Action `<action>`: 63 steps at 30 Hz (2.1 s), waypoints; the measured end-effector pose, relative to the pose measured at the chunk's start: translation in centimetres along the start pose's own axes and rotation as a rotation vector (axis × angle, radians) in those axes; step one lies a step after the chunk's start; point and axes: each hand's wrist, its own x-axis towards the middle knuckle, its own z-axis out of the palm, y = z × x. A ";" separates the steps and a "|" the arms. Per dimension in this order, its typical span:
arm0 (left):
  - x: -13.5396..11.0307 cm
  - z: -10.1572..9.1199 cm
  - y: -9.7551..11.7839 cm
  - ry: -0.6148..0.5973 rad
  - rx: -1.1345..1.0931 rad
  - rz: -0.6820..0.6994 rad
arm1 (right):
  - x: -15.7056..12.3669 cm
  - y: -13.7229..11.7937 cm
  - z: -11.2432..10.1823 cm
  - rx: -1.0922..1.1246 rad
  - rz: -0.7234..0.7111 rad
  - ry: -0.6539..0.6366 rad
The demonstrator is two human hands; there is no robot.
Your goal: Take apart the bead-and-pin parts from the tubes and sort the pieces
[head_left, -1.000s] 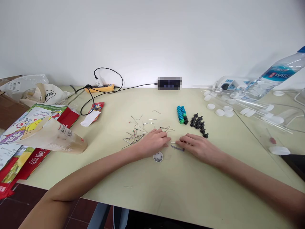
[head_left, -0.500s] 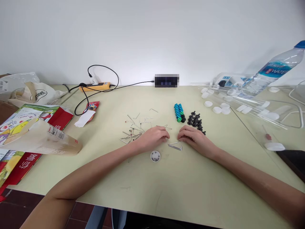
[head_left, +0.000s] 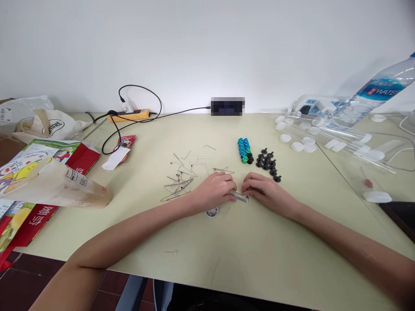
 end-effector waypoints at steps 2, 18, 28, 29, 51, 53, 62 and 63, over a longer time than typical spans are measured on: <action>-0.1 0.0 0.0 0.018 -0.009 -0.010 | -0.1 0.1 -0.1 -0.005 -0.025 -0.013; -0.2 1.1 0.6 0.054 -0.048 -0.005 | -0.3 0.8 -1.4 0.044 -0.147 -0.201; -0.1 1.1 0.6 0.053 -0.077 -0.020 | -0.5 0.9 -1.3 0.051 -0.159 -0.174; -0.1 1.1 0.6 0.051 -0.075 -0.016 | -0.5 0.8 -1.4 0.070 -0.150 -0.177; -5.5 -4.5 -4.8 0.486 0.056 -0.378 | 19.6 -2.0 0.6 -0.624 -0.026 -0.212; -5.6 -4.8 -4.8 0.516 0.069 -0.386 | 18.7 -2.5 -0.1 -0.603 -0.039 -0.209; -4.4 -3.4 -2.8 0.434 0.082 -0.261 | 7.0 -2.2 -3.1 0.149 0.021 0.020; -4.2 -3.1 -2.5 0.416 0.080 -0.237 | 5.5 -1.7 -2.7 0.211 0.056 0.040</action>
